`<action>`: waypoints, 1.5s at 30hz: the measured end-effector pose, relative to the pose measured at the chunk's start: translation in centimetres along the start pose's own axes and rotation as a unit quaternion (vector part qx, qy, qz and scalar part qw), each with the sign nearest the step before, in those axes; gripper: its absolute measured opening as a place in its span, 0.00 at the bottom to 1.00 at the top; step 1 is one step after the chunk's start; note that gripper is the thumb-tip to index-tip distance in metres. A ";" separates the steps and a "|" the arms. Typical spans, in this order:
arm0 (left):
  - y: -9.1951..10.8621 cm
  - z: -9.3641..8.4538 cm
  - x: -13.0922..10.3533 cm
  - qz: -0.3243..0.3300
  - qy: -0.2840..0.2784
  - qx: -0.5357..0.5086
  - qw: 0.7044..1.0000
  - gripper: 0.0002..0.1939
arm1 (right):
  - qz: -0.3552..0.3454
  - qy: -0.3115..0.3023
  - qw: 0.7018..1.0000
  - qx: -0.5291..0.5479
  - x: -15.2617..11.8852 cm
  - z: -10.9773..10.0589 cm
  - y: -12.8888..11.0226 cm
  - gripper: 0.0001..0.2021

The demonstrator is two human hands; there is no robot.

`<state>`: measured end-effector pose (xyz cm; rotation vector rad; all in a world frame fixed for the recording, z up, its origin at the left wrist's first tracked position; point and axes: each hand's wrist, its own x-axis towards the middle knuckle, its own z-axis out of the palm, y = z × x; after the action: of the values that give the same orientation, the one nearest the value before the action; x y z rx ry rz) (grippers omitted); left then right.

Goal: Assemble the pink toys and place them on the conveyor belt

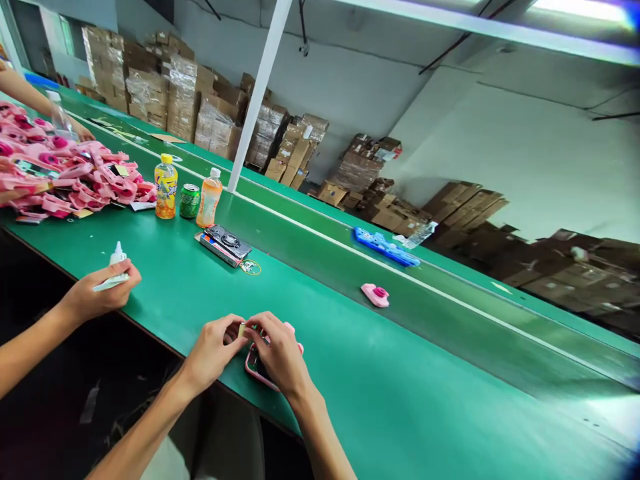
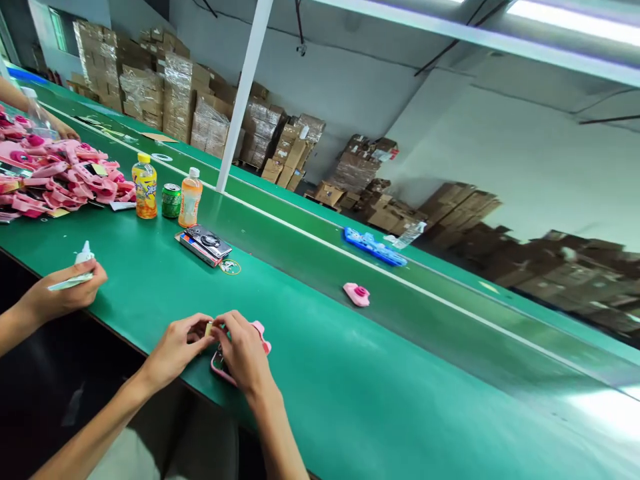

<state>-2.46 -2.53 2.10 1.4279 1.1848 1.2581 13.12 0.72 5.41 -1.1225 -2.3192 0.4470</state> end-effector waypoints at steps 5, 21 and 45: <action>-0.5 -0.2 0.2 0.001 -0.002 0.016 1.000 0.14 | 0.006 -0.012 0.999 -0.041 0.3 -0.4 0.5 0.06; -0.8 -0.3 0.1 0.033 0.040 0.035 0.998 0.12 | -0.026 0.030 0.998 -0.055 0.3 0.9 0.0 0.06; -0.2 -0.7 -0.2 0.051 0.040 0.092 0.994 0.11 | -0.041 0.042 0.995 -0.083 1.1 1.0 0.0 0.08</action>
<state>-3.20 -2.68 1.99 1.6015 1.3240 1.3145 11.92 1.52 4.94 -1.0940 -2.3527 0.1753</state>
